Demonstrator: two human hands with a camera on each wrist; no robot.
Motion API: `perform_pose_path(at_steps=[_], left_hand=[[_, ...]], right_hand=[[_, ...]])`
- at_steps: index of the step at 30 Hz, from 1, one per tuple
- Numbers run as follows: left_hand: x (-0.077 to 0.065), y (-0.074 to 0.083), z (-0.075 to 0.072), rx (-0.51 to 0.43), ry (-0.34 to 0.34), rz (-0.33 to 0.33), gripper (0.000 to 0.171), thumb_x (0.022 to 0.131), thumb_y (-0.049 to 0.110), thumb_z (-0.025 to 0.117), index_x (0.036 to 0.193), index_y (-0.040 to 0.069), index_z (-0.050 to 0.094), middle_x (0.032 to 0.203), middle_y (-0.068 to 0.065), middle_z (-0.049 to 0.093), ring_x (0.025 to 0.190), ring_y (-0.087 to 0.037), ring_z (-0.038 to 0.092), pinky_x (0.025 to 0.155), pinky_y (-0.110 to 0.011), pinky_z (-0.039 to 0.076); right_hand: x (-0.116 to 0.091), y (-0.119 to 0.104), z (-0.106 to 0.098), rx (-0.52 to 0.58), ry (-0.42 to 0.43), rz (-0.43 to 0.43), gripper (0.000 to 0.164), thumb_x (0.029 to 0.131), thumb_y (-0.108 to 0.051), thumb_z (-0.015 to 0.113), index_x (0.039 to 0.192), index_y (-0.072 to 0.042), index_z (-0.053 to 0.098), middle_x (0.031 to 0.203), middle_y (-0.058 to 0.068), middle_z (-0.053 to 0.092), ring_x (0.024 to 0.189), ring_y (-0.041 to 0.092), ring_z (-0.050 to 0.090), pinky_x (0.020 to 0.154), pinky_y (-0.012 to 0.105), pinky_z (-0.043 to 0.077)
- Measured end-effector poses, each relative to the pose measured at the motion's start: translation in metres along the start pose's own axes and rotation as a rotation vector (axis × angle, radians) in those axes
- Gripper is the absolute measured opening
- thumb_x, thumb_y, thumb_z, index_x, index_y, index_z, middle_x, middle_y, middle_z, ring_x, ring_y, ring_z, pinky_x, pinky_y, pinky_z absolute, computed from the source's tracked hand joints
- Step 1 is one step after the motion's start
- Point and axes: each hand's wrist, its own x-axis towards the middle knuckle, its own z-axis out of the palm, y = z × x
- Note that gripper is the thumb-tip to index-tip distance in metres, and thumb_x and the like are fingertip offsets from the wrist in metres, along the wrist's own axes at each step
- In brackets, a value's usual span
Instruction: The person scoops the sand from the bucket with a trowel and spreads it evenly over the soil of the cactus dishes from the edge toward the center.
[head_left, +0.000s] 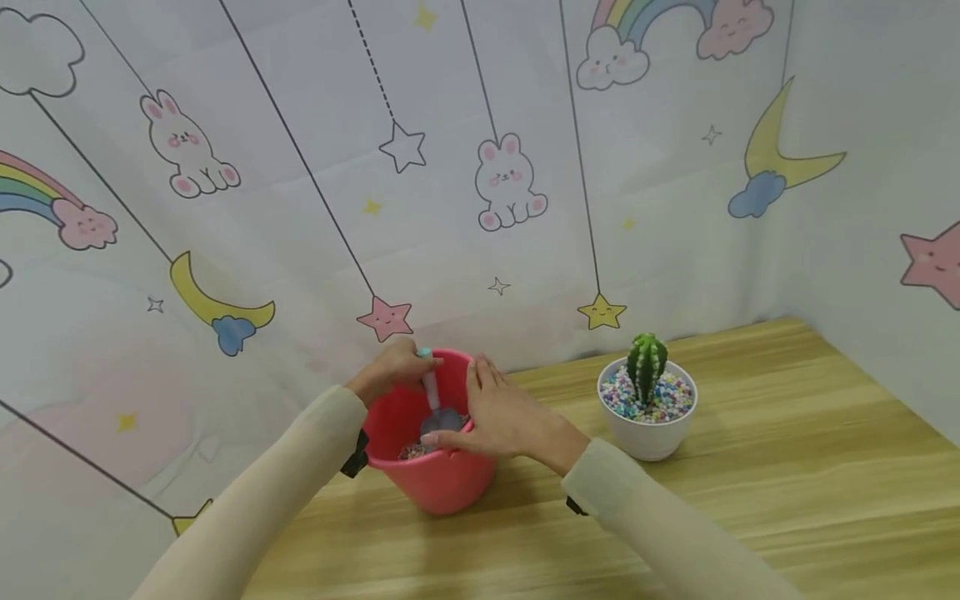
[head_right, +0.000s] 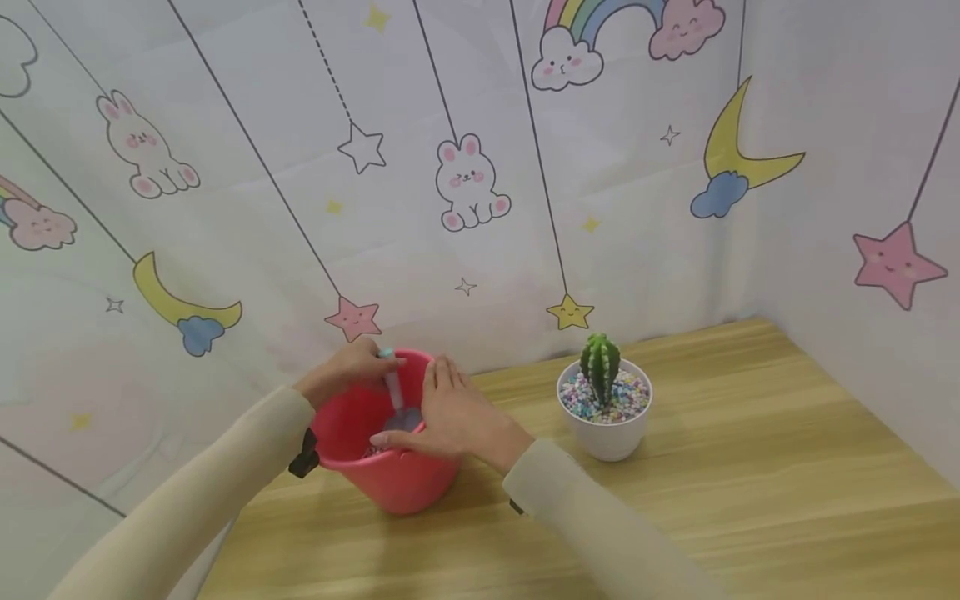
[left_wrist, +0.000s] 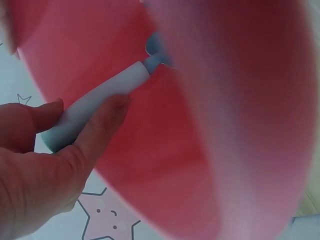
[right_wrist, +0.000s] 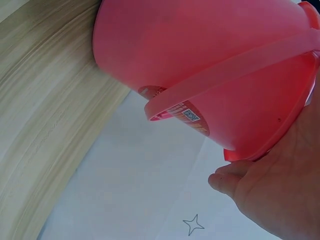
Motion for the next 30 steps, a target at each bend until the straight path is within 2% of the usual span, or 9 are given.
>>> perform_pose_path(at_steps=[5, 9, 15, 19, 23, 27, 30], left_hand=[[-0.001, 0.004, 0.002, 0.012, -0.017, -0.001, 0.029, 0.104, 0.029, 0.067, 0.104, 0.0, 0.068, 0.086, -0.012, 0.065, 0.08, -0.023, 0.064, 0.079, -0.035, 0.063], [0.002, 0.012, 0.004, 0.027, -0.051, 0.015, 0.031, 0.105, 0.031, 0.065, 0.105, 0.0, 0.066, 0.082, -0.008, 0.058, 0.076, -0.02, 0.059, 0.073, -0.03, 0.059], [0.001, 0.015, 0.008, 0.024, -0.094, 0.043, 0.03, 0.107, 0.028, 0.062, 0.101, -0.001, 0.065, 0.079, -0.007, 0.053, 0.075, -0.02, 0.059, 0.067, -0.024, 0.056], [-0.001, 0.014, 0.008, 0.02, -0.107, 0.053, 0.03, 0.108, 0.027, 0.06, 0.102, -0.002, 0.066, 0.08, -0.008, 0.054, 0.077, -0.021, 0.061, 0.071, -0.026, 0.058], [-0.002, 0.018, 0.009, -0.037, -0.121, 0.038, 0.029, 0.108, 0.024, 0.059, 0.114, -0.004, 0.061, 0.09, -0.011, 0.057, 0.081, -0.022, 0.063, 0.076, -0.028, 0.061], [-0.002, 0.022, 0.009, -0.082, -0.139, 0.028, 0.033, 0.109, 0.023, 0.059, 0.125, -0.006, 0.053, 0.101, -0.015, 0.059, 0.088, -0.025, 0.067, 0.089, -0.037, 0.067], [-0.001, 0.021, 0.007, -0.103, -0.148, 0.019, 0.035, 0.108, 0.024, 0.06, 0.123, -0.007, 0.053, 0.102, -0.016, 0.06, 0.088, -0.025, 0.068, 0.093, -0.042, 0.067]], right_hand=[[0.0, -0.002, 0.0, 0.005, 0.002, -0.007, 0.128, 0.085, -0.089, 0.052, 0.168, -0.003, 0.007, 0.178, 0.016, 0.008, 0.166, 0.038, 0.012, 0.126, 0.051, 0.041], [-0.001, -0.002, -0.002, 0.007, 0.001, -0.007, 0.127, 0.086, -0.088, 0.051, 0.168, -0.002, 0.006, 0.178, 0.017, 0.006, 0.166, 0.038, 0.01, 0.129, 0.051, 0.037], [-0.002, -0.002, -0.002, -0.001, -0.001, -0.005, 0.128, 0.086, -0.089, 0.05, 0.168, -0.003, 0.005, 0.178, 0.017, 0.005, 0.166, 0.038, 0.01, 0.129, 0.051, 0.036], [-0.001, -0.001, 0.001, -0.009, -0.003, -0.009, 0.128, 0.085, -0.091, 0.048, 0.168, -0.002, 0.006, 0.178, 0.018, 0.006, 0.166, 0.038, 0.011, 0.129, 0.051, 0.036], [-0.002, 0.0, 0.001, -0.003, -0.006, -0.008, 0.128, 0.086, -0.091, 0.047, 0.168, -0.002, 0.006, 0.178, 0.017, 0.005, 0.167, 0.037, 0.009, 0.131, 0.05, 0.034], [-0.003, -0.001, -0.001, 0.001, -0.005, -0.013, 0.127, 0.087, -0.09, 0.048, 0.168, -0.002, 0.006, 0.178, 0.017, 0.004, 0.167, 0.036, 0.008, 0.131, 0.049, 0.033], [-0.002, -0.002, -0.001, -0.005, -0.003, -0.016, 0.128, 0.086, -0.09, 0.048, 0.168, -0.002, 0.005, 0.178, 0.017, 0.004, 0.166, 0.037, 0.01, 0.131, 0.05, 0.034]])
